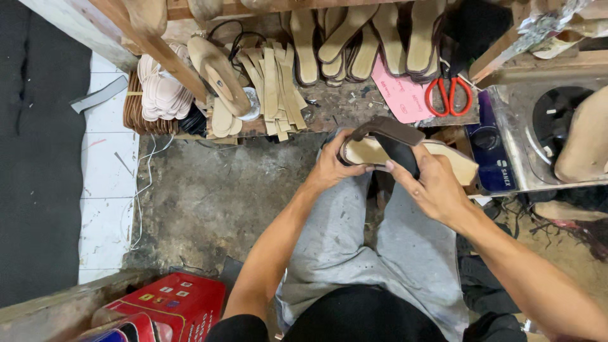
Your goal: The person sits on the floor of a shoe workshop, fits an insole onto a wooden shoe last, and taps it into place with a hammer. They turn the last over to check the fit, then place the finished last on a wooden shelf rack and pick up another last to repeat the work.
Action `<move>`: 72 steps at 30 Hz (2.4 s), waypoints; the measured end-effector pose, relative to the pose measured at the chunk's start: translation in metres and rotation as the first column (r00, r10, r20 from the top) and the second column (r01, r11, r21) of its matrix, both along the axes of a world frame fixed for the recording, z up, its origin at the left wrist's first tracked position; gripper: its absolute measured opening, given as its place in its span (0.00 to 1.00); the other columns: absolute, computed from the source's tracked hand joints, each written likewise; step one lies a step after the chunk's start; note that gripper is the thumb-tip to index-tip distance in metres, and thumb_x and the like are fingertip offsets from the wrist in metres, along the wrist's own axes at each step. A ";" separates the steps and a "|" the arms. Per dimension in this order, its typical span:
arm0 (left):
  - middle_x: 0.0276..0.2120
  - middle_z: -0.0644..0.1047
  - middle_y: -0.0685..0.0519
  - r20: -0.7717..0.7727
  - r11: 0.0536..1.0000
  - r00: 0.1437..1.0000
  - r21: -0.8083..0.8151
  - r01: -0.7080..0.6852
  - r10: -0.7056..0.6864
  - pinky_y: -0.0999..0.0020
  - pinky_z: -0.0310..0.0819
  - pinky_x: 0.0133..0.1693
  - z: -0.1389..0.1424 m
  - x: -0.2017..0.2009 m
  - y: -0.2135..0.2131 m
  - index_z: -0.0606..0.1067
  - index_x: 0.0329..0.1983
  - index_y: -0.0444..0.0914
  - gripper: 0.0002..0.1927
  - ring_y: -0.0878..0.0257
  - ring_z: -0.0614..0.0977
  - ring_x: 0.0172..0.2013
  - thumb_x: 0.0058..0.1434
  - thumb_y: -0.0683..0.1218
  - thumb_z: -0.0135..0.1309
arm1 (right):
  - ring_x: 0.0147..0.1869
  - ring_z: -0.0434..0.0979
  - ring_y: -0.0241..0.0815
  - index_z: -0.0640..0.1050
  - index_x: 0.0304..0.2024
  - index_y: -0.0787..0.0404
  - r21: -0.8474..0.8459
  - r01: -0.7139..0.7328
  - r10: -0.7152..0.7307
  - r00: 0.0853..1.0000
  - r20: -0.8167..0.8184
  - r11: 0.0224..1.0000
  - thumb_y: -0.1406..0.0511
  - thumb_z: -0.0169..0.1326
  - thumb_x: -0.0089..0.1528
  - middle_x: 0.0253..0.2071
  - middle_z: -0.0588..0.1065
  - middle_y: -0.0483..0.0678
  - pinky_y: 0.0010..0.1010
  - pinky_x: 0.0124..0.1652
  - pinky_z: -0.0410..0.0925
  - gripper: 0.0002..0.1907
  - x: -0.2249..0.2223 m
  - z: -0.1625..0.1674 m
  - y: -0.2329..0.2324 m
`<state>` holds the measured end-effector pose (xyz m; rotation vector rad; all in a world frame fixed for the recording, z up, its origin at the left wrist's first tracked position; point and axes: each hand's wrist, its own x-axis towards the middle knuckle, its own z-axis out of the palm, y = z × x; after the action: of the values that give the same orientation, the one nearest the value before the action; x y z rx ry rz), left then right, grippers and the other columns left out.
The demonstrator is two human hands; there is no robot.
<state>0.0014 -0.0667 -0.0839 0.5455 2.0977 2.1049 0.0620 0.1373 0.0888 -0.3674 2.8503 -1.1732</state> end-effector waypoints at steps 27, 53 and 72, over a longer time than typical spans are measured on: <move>0.50 0.79 0.52 0.034 1.000 0.999 -0.017 0.015 -0.014 0.68 0.75 0.56 0.012 -0.002 0.012 0.70 0.60 0.39 0.38 0.66 0.80 0.51 0.47 0.46 0.74 | 0.29 0.78 0.51 0.74 0.55 0.65 -0.038 0.096 -0.096 0.995 0.019 0.995 0.60 0.54 0.66 0.29 0.76 0.58 0.38 0.33 0.69 0.19 -0.002 -0.012 0.021; 0.60 0.71 0.45 -0.521 0.915 0.839 -0.395 -0.078 -0.154 0.52 0.73 0.58 0.121 -0.005 0.111 0.61 0.74 0.59 0.54 0.47 0.76 0.57 0.45 0.53 0.76 | 0.56 0.76 0.46 0.73 0.65 0.59 -0.344 0.345 -0.418 0.894 -0.163 0.873 0.53 0.50 0.70 0.54 0.75 0.53 0.35 0.57 0.69 0.25 -0.065 -0.121 0.180; 0.59 0.73 0.39 0.088 0.574 0.859 0.778 0.257 -0.505 0.51 0.77 0.60 0.198 0.064 0.134 0.62 0.69 0.29 0.41 0.49 0.79 0.58 0.55 0.51 0.62 | 0.67 0.65 0.65 0.54 0.76 0.43 -0.405 -0.005 -0.239 0.802 -0.548 0.914 0.70 0.60 0.52 0.68 0.58 0.67 0.52 0.61 0.65 0.53 0.129 -0.072 0.063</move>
<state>0.0656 0.0674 0.1136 0.6236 0.7521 2.4795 0.1908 0.1998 0.0172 -0.6855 3.1470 -1.9759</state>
